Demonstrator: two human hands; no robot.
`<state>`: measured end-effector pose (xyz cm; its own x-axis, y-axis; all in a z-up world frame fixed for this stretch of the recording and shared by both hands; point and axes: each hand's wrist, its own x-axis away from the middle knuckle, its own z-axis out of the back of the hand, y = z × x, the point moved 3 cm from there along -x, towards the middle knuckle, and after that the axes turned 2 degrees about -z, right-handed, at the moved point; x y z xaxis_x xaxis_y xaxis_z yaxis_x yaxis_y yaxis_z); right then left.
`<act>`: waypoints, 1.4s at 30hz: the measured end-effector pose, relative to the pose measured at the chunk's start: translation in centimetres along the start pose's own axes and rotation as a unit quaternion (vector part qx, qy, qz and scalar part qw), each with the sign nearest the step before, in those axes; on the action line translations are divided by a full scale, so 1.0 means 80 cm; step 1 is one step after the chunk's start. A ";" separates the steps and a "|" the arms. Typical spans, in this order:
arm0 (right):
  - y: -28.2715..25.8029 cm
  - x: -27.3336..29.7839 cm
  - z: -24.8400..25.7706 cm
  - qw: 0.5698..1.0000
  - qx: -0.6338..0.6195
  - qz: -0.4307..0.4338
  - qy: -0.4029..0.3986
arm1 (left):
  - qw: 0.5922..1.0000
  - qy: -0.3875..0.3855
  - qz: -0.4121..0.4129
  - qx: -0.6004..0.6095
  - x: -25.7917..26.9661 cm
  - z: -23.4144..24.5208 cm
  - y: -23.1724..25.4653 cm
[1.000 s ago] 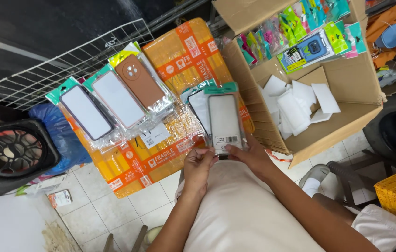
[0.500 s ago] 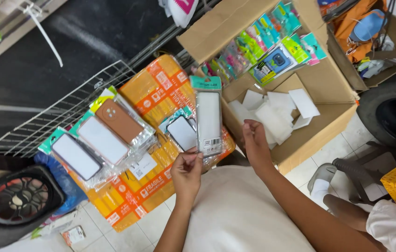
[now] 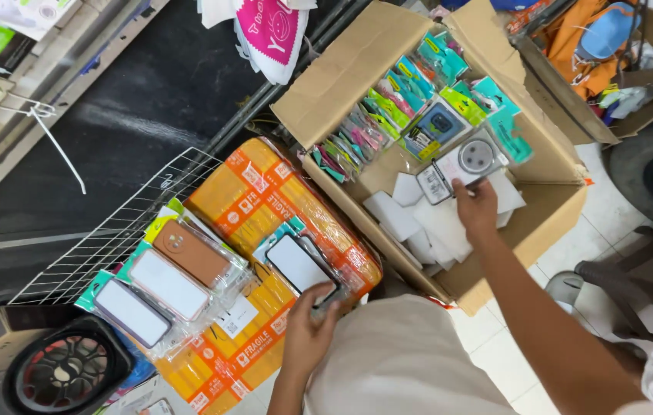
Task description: Organizing and sorting mobile phone cases from a box onto a table.
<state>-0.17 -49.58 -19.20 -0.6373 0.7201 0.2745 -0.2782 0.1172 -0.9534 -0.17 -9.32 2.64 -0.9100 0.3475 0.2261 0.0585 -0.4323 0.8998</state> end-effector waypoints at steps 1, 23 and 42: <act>0.021 -0.025 -0.001 1.000 0.015 -0.018 -0.008 | 0.999 0.022 0.032 -0.022 0.016 0.006 -0.031; 0.021 -0.040 0.000 0.678 0.653 -0.119 -0.316 | 0.939 0.192 0.285 0.025 0.252 -0.020 -0.407; 0.034 -0.018 0.098 0.889 0.419 -0.114 -0.143 | 0.933 0.160 0.299 0.119 0.118 -0.004 -0.209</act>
<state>-5.66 -55.64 -21.20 -0.6191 0.5256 0.5836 -0.7852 -0.3991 -0.4735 -9.86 0.90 -10.44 -0.7589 -0.1797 0.6259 0.6503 -0.2594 0.7140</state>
